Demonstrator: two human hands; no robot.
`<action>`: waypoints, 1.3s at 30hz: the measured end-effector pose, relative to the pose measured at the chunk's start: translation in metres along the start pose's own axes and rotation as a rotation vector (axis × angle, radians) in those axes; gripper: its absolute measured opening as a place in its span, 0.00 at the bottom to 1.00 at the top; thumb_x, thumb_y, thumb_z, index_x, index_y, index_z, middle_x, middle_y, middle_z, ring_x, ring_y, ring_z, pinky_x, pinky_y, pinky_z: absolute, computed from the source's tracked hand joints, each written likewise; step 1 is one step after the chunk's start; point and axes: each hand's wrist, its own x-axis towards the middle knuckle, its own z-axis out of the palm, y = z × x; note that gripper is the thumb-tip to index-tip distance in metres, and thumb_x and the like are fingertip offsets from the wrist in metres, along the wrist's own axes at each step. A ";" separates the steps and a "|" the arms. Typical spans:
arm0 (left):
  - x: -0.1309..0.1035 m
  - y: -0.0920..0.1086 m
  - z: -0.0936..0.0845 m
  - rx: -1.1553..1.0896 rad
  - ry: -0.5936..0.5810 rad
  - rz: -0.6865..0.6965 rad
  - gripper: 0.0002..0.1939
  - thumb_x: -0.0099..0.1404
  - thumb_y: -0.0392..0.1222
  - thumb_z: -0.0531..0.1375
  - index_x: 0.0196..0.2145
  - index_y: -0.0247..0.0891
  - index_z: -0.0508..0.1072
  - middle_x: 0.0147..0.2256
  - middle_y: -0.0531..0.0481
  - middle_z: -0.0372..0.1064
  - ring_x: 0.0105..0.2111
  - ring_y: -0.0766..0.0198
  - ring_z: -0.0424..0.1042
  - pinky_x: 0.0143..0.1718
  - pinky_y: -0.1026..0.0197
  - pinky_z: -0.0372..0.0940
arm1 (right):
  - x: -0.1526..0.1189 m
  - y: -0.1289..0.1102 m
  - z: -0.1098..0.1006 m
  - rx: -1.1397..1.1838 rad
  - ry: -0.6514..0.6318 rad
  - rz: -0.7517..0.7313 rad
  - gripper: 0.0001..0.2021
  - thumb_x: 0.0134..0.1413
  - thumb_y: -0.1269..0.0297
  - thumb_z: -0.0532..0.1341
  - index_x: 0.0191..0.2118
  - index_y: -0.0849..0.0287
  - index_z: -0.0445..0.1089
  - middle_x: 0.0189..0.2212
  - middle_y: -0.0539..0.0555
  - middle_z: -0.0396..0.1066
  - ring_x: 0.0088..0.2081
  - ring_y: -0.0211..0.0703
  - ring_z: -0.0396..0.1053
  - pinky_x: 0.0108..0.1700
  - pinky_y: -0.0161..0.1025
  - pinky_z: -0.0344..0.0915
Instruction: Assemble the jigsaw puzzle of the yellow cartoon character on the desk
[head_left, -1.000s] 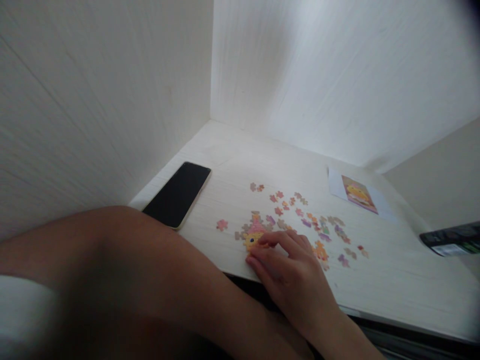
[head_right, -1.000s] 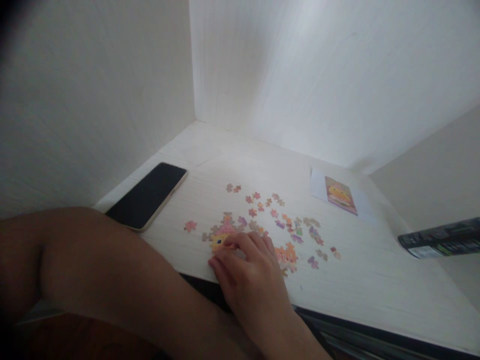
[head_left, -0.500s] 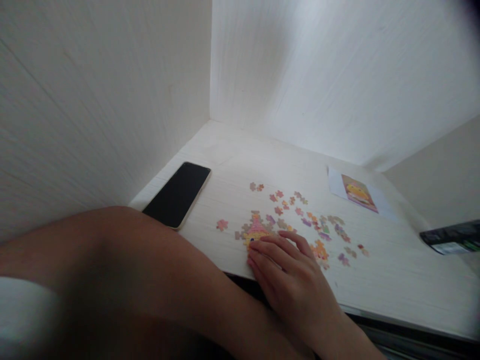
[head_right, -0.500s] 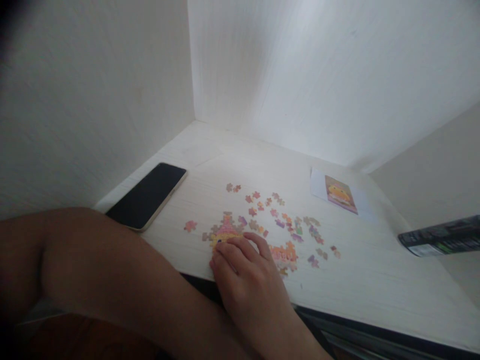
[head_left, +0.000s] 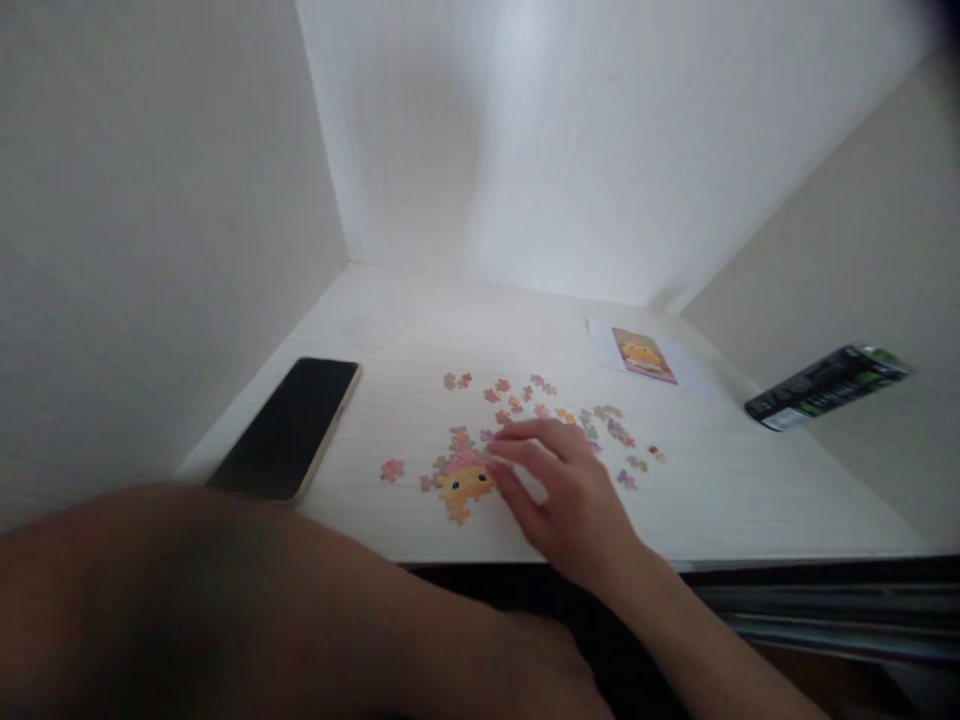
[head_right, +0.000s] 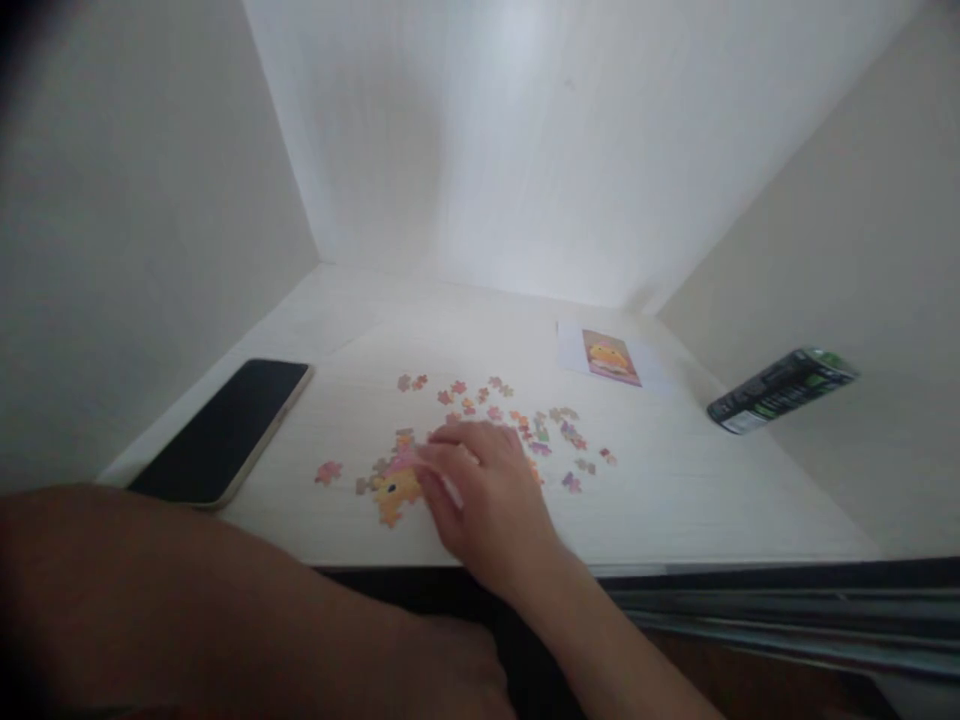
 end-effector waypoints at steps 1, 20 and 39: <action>-0.002 0.002 -0.003 -0.012 -0.112 0.122 0.12 0.55 0.43 0.67 0.23 0.37 0.69 0.25 0.55 0.70 0.25 0.70 0.69 0.24 0.68 0.64 | 0.001 0.013 -0.005 -0.029 0.073 0.078 0.08 0.61 0.67 0.59 0.44 0.58 0.73 0.43 0.57 0.74 0.46 0.47 0.69 0.50 0.47 0.64; 0.003 0.013 -0.019 0.102 -0.599 0.284 0.20 0.62 0.42 0.59 0.19 0.39 0.52 0.25 0.50 0.71 0.33 0.64 0.73 0.21 0.64 0.58 | 0.018 0.094 -0.019 -0.015 -0.153 0.561 0.16 0.51 0.72 0.61 0.46 0.54 0.76 0.31 0.50 0.77 0.32 0.41 0.72 0.37 0.38 0.66; 0.007 0.016 -0.038 -0.242 -0.641 0.137 0.21 0.53 0.34 0.62 0.13 0.42 0.53 0.14 0.55 0.55 0.20 0.62 0.62 0.22 0.60 0.61 | 0.005 -0.011 -0.006 0.485 -0.356 0.461 0.10 0.55 0.69 0.63 0.42 0.54 0.78 0.35 0.52 0.78 0.35 0.42 0.74 0.37 0.38 0.70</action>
